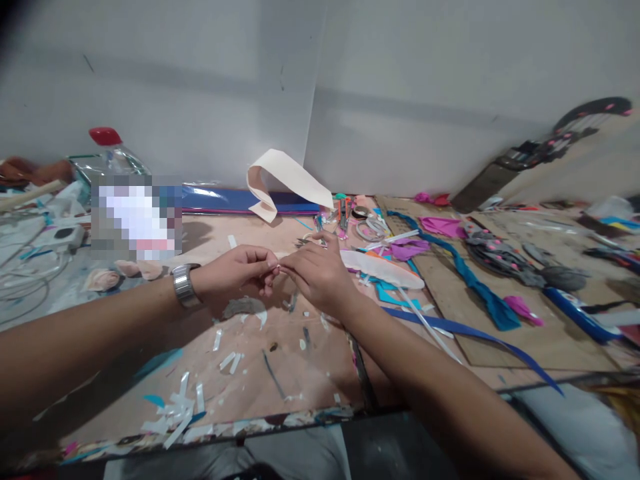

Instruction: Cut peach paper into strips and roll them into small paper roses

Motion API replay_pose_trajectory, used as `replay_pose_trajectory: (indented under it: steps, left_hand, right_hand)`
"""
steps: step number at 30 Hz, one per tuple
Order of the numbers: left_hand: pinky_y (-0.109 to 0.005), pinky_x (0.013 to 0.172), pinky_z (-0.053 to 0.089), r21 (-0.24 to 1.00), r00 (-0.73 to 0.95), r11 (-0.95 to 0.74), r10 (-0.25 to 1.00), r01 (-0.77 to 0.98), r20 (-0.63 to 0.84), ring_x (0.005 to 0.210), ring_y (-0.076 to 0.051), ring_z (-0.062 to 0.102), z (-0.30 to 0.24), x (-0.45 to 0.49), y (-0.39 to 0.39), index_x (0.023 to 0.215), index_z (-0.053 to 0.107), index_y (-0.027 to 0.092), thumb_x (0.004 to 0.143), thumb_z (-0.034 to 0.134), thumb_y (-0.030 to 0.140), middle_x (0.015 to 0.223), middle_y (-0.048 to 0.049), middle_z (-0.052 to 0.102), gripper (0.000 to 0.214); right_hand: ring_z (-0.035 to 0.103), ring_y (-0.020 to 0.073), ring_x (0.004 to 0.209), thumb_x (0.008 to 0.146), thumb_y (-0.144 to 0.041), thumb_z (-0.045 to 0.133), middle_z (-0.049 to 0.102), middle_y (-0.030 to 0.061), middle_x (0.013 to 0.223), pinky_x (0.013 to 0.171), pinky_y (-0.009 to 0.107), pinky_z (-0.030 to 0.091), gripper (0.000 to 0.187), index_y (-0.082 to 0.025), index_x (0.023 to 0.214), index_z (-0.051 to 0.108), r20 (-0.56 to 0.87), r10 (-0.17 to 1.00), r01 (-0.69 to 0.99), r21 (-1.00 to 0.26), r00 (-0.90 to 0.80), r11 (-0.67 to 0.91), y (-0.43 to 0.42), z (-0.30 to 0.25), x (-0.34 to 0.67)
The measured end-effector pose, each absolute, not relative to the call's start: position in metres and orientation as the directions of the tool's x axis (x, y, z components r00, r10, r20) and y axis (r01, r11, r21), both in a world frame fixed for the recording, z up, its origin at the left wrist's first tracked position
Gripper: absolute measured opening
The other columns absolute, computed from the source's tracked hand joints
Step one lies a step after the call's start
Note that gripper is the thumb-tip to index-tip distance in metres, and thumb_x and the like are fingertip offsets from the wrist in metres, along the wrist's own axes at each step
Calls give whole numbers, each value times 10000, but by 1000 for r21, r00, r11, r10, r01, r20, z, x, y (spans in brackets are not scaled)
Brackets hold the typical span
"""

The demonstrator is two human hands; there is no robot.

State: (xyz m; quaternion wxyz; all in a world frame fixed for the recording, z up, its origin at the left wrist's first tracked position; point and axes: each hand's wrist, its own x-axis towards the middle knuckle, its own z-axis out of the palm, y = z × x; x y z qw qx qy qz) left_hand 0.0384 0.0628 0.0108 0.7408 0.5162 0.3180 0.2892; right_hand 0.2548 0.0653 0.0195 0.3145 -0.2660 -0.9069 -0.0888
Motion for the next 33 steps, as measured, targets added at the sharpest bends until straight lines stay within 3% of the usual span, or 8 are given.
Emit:
replay_pose_trajectory:
  steps: [5,10,13,18,23,27,31,33]
  left_hand:
    - [-247,648,508,971,640,229,757,-69,-133,631,-102,606,10,37,63,793,586,145,811,762,592,707,-3,628,481]
    - [-227,633,457,977,593,-177,802,122,71,640,-107,597,10,33,63,842,619,145,973,576,523,708,-11,648,402]
    - [-227,649,438,879,551,-398,810,265,200,644,-110,594,12,31,61,858,641,154,1016,518,411,708,-5,662,326]
    - [-255,693,403,569,585,-682,715,460,383,722,-140,599,13,29,62,915,685,166,1014,510,312,804,-31,704,248]
    - [-263,727,413,400,631,-762,646,509,429,828,-163,642,7,27,68,972,695,187,1034,464,315,895,-48,726,272]
    - [-268,708,406,321,670,-803,596,503,442,820,-163,644,7,26,68,974,684,180,1031,452,298,899,-52,731,267]
    - [-267,688,394,312,689,-812,584,494,428,795,-157,634,12,25,66,955,680,180,1027,454,313,894,-60,724,273]
    - [-268,695,394,369,670,-795,606,482,429,791,-157,627,15,26,64,944,680,181,1023,476,343,887,-60,720,272]
  right_hand:
    - [699,192,816,986,-245,597,791,8,849,1071,469,314,114,-248,952,705,614,484,553,-93,-623,828,64,18,254]
    - [700,188,800,977,-276,618,790,6,850,1064,466,313,96,-237,931,694,617,528,576,-143,-583,805,63,15,252]
    - [684,183,771,968,-280,630,775,1,820,1017,449,338,90,-230,913,680,622,541,575,-172,-566,800,62,13,251]
    - [681,186,760,968,-292,633,773,8,819,956,430,365,112,-231,888,682,610,583,554,-267,-536,788,59,13,248]
    - [679,202,778,950,-298,648,773,21,830,964,444,375,105,-228,879,680,598,612,553,-313,-517,773,59,13,248]
    - [666,197,779,908,-255,674,755,17,817,906,413,424,76,-219,843,689,530,684,529,-437,-502,727,60,15,249]
    - [663,190,768,874,-239,676,742,15,816,762,338,474,52,-211,841,705,398,789,492,-625,-468,606,61,16,249]
    - [653,181,750,880,-240,657,727,13,807,719,315,474,64,-206,837,690,354,808,467,-677,-471,569,60,17,248]
